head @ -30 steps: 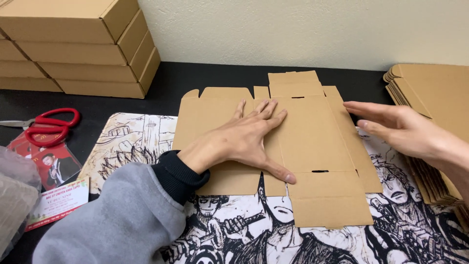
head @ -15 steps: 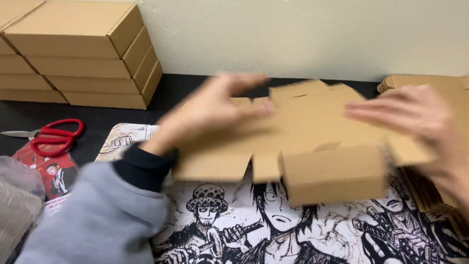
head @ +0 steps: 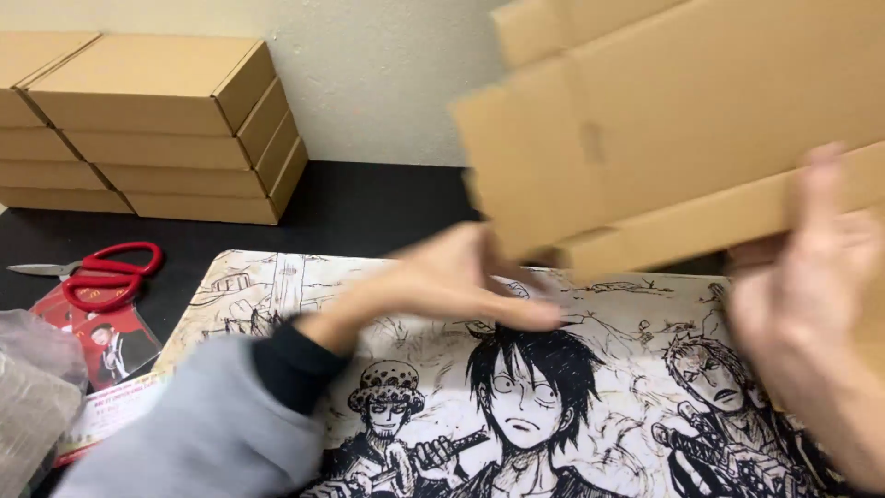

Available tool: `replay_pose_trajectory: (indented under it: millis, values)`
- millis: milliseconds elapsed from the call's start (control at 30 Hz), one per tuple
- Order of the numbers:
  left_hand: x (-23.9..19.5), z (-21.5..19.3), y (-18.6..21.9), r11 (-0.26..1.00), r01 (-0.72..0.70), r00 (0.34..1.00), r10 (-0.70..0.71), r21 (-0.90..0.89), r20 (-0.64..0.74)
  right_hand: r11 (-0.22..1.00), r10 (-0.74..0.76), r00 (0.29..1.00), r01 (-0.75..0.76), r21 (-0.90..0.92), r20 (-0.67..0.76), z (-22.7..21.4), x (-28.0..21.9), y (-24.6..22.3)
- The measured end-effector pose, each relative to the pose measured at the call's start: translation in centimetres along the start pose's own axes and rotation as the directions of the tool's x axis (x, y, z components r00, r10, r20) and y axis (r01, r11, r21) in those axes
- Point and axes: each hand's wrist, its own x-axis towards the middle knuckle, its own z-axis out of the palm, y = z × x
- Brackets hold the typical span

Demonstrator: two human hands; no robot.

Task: The person folds a flat cardboard box blank into a three-dimensional box. They crease the score lines, fold the side panels upward, and tuck the bottom flaps into slots to form the base. The person then folds the top flaps inward to close the box.

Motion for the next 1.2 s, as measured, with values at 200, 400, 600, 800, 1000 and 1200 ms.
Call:
replay_pose_trajectory:
  millis: [200,400,600,800,1000,1200]
  values:
    - [3.7,5.4,-4.0,0.766,-0.146,0.912,-0.140,-0.626,-0.385,0.817,0.394,0.873,-0.476,0.326,0.287,2.3,-2.2,2.9]
    - [4.8,4.2,-5.7,0.588,-0.362,0.832,-0.146,-0.723,-0.536,0.931,0.304,0.662,-0.054,-0.361,0.686,2.4,-3.9,4.4]
    - [6.9,3.9,-7.0,0.568,-0.043,0.916,-0.306,-0.822,-0.259,0.133,-0.560,-0.141,0.957,0.256,0.817,6.5,-6.9,3.9]
    - [9.1,4.0,-5.2,0.666,-0.330,0.881,-0.037,-0.669,-0.471,-0.012,-0.759,-0.208,0.952,0.306,0.617,12.5,-11.3,1.8]
    - [9.4,2.5,-4.0,0.678,-0.328,0.889,-0.016,-0.658,-0.458,0.145,-0.898,-0.079,0.876,0.461,0.432,13.4,-14.1,-0.2]
    - [9.2,3.9,-4.5,0.704,-0.319,0.898,0.010,-0.634,-0.440,0.026,-0.874,-0.204,0.886,0.462,0.441,12.4,-15.8,-0.4]
